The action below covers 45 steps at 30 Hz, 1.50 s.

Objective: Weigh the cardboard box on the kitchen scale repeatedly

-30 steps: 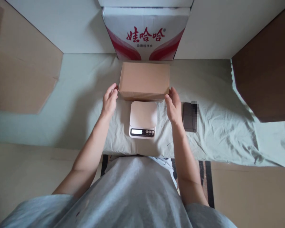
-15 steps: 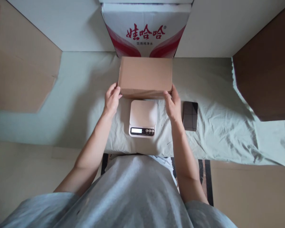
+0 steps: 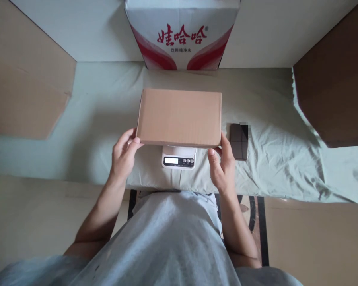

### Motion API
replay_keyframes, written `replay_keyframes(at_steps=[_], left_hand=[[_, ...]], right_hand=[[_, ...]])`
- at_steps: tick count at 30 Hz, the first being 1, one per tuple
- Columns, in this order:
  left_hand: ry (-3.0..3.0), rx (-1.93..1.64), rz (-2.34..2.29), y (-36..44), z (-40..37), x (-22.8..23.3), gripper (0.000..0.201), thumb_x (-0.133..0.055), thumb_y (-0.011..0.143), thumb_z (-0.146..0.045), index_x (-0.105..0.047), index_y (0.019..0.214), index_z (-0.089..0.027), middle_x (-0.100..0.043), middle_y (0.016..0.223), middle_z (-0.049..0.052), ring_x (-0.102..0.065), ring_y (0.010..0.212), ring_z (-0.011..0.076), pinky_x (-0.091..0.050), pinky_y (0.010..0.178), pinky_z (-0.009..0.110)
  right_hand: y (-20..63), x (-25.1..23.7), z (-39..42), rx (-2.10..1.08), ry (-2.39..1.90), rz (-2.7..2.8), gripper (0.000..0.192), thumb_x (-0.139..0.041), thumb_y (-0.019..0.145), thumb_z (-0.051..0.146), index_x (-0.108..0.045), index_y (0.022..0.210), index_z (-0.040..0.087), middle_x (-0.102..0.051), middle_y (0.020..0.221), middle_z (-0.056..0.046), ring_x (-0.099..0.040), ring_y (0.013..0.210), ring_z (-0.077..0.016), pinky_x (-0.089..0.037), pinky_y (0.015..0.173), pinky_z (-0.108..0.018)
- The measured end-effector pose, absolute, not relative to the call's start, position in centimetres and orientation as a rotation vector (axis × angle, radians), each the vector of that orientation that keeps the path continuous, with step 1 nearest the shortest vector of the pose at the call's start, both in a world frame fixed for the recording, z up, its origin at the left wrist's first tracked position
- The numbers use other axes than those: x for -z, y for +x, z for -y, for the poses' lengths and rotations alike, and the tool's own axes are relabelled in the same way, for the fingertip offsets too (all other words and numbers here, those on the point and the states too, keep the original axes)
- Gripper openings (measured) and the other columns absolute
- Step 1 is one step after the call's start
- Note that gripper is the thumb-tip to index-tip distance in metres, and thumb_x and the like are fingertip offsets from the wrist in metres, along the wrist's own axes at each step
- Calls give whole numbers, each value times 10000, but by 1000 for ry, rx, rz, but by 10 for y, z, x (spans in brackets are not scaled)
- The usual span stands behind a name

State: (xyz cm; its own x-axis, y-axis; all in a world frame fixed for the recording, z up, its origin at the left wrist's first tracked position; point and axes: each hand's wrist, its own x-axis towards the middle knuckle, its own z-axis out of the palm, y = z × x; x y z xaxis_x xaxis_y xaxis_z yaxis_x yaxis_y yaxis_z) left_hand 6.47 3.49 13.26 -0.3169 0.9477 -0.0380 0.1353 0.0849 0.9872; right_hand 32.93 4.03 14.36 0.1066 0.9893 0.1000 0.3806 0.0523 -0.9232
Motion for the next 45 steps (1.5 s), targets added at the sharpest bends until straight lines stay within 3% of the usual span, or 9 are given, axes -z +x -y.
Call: replay_keyframes(at_steps=[14, 19, 23, 29, 45], left_hand=[[1062, -1261, -1609, 70, -16, -116, 429, -628, 830, -458, -613, 1196, -233, -672, 1250, 99, -633, 1189, 245, -564, 984, 425], [1060, -1259, -1640, 69, -15, -116, 421, -629, 821, -480, -623, 1161, -232, -680, 1219, 101, -634, 1172, 246, -570, 957, 414], [1030, -1331, -1705, 61, -16, -114, 433, -608, 836, -499, -609, 1194, -255, -635, 1298, 101, -600, 1221, 246, -522, 1004, 425], [1010, -1353, -1767, 46, -15, -110, 416, -595, 852, -486, -613, 1197, -255, -617, 1321, 102, -587, 1230, 243, -453, 1068, 449], [1034, -1323, -1763, 46, -14, -106, 411, -601, 850, -476, -610, 1206, -271, -624, 1305, 98, -591, 1226, 252, -492, 1005, 424]], right_hand=[[338, -127, -23, -910, -1509, 1408, 522, -538, 875, 479, -498, 1366, 308, -619, 1353, -79, -606, 1200, -245, -539, 986, -459], [339, -127, -21, -933, -1507, 1415, 525, -525, 879, 491, -492, 1369, 305, -590, 1392, -83, -580, 1241, -250, -517, 1013, -471], [346, -120, -24, -865, -1509, 1303, 486, -486, 890, 517, -523, 1331, 314, -591, 1386, -78, -583, 1244, -267, -482, 1036, -534], [358, -114, -28, -749, -1477, 1167, 451, -473, 891, 521, -567, 1277, 307, -632, 1304, -74, -632, 1172, -257, -486, 1019, -534], [359, -112, -27, -746, -1528, 1206, 437, -473, 894, 519, -576, 1258, 300, -647, 1280, -74, -640, 1138, -242, -470, 1033, -538]])
